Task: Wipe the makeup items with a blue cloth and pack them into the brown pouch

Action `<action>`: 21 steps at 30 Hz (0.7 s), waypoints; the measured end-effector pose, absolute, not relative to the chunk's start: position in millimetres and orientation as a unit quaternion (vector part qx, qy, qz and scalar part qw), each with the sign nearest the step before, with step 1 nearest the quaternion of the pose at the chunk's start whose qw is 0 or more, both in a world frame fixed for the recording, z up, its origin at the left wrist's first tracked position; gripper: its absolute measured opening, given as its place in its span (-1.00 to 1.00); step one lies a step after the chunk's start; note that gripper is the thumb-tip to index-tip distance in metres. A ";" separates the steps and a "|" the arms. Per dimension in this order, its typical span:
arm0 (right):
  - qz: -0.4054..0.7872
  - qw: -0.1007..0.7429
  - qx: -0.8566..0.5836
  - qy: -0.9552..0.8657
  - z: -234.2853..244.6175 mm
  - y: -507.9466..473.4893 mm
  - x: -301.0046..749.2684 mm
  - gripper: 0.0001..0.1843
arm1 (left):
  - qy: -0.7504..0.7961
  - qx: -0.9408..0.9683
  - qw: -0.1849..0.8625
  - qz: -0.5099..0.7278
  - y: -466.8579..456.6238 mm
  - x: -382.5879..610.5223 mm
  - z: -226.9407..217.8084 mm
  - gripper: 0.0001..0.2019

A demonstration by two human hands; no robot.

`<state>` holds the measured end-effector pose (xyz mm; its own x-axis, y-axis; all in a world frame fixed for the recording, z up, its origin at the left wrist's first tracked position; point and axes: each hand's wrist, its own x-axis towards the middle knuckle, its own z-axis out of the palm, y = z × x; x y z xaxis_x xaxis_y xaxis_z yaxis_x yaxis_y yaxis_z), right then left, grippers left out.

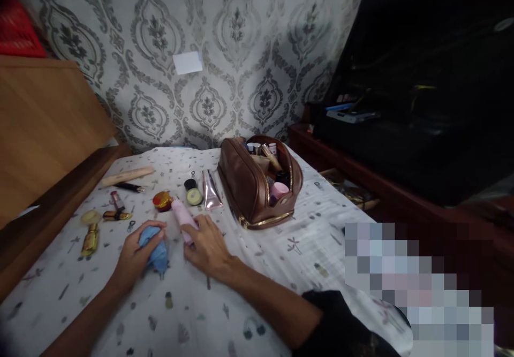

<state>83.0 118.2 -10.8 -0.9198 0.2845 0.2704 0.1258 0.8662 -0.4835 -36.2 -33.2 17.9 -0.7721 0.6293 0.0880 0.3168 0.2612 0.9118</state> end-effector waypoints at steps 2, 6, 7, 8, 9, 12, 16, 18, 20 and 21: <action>0.240 0.163 -0.109 -0.951 -9.6 118.3 83.5 -0.53 | 0.789 0.298 0.129 0.521 -33.6 -39.0 16.9 -0.63; 0.247 0.141 -0.112 -0.952 -4.9 118.7 84.2 -0.52 | 0.798 0.310 0.120 0.503 -34.2 -40.4 11.0 -0.64; 0.251 0.138 -0.116 -0.951 -4.2 118.9 84.7 -0.50 | 0.800 0.316 0.119 0.497 -34.5 -40.0 9.0 -0.64; 0.257 0.137 -0.119 -0.949 -3.7 119.1 85.3 -0.49 | 0.801 0.319 0.115 0.492 -34.8 -39.7 7.1 -0.64; 0.263 0.138 -0.122 -0.947 -3.2 119.4 86.0 -0.47 | 0.804 0.322 0.107 0.488 -35.0 -39.3 5.7 -0.64; 0.281 0.149 -0.130 -0.939 -1.1 120.9 87.8 -0.44 | 0.815 0.336 0.056 0.470 -33.0 -38.1 8.8 -0.66; 0.291 0.157 -0.137 -0.934 2.8 123.0 89.2 -0.54 | 0.793 0.450 -0.032 0.410 -10.8 -30.6 41.5 -0.72; 0.290 0.159 -0.138 -0.933 3.3 123.5 88.9 -0.59 | 0.747 0.554 -0.083 0.357 13.5 -20.4 68.0 -0.74; 0.290 0.168 -0.134 -0.932 2.3 123.7 88.2 -0.63 | 0.687 0.656 -0.129 0.287 45.0 -6.1 94.6 -0.65; 0.292 0.175 -0.133 -0.931 1.5 123.7 87.8 -0.64 | 0.661 0.692 -0.148 0.248 62.1 1.8 106.2 -0.58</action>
